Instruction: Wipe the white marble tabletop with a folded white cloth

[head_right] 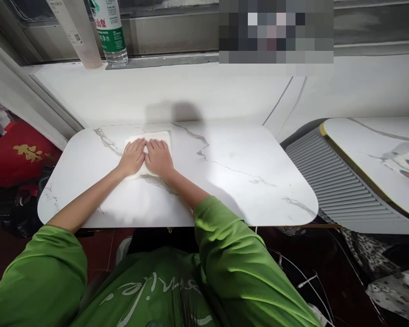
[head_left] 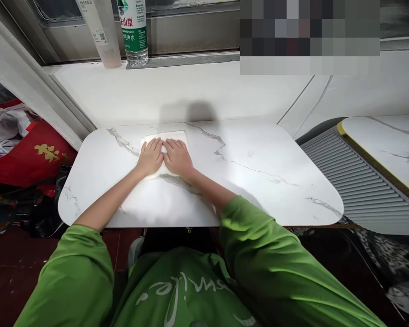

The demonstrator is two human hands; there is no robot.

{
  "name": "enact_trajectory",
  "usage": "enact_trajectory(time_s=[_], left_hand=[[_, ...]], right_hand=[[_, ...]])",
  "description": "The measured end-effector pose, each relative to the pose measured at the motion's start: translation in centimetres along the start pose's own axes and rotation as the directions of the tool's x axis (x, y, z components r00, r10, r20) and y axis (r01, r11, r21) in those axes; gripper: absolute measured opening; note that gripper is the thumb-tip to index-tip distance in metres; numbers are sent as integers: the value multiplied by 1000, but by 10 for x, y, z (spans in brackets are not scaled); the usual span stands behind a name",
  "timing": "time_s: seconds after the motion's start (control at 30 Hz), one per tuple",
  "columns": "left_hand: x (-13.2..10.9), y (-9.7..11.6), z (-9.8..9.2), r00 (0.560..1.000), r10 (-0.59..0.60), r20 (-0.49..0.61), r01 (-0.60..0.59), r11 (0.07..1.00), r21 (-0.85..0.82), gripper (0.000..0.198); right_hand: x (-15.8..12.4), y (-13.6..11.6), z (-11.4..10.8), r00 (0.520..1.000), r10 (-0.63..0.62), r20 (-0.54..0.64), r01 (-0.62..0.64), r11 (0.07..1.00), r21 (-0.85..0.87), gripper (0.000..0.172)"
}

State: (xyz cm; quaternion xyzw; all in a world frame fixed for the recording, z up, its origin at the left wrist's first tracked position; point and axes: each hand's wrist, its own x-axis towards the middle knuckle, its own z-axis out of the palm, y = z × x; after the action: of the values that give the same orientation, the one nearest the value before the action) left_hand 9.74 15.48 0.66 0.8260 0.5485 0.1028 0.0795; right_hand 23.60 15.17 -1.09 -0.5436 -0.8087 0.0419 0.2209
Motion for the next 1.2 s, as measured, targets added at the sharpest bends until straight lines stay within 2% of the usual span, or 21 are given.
enact_trajectory(time_s=[0.2,0.4,0.53,0.63,0.73,0.87,0.97,1.07,1.2], left_hand=[[-89,-16,-9,999,9,-43,-8,1000,30,55],[-170,-51,-28,991,-69,-118,78,995,69,55],[-206,-78,-43,981,-87,-171,107,988,109,54],[-217,-98,-51,983,-48,-179,70,990,122,54],[-212,-117,-54,985,-43,-166,63,992,114,55],[-179,-141,-57,992,-59,-115,74,989,126,56],[-136,-160,-60,997,-29,-67,38,990,133,58],[-82,-173,-60,1000,1,-25,2,991,130,60],[-18,-170,-52,1000,14,-9,-13,992,126,62]], right_hand=[[-50,-63,2,995,-98,1,97,991,90,51],[-64,-135,9,966,-255,48,243,952,185,54],[-61,-173,17,935,-351,47,333,917,219,54],[-56,-189,23,918,-396,28,381,898,222,49],[-42,-194,31,905,-425,22,409,882,235,49],[-7,-187,44,908,-417,32,395,881,261,49],[27,-176,54,933,-356,47,337,913,232,51],[63,-156,60,961,-271,58,256,948,189,51],[99,-116,61,978,-204,47,196,970,141,48]])
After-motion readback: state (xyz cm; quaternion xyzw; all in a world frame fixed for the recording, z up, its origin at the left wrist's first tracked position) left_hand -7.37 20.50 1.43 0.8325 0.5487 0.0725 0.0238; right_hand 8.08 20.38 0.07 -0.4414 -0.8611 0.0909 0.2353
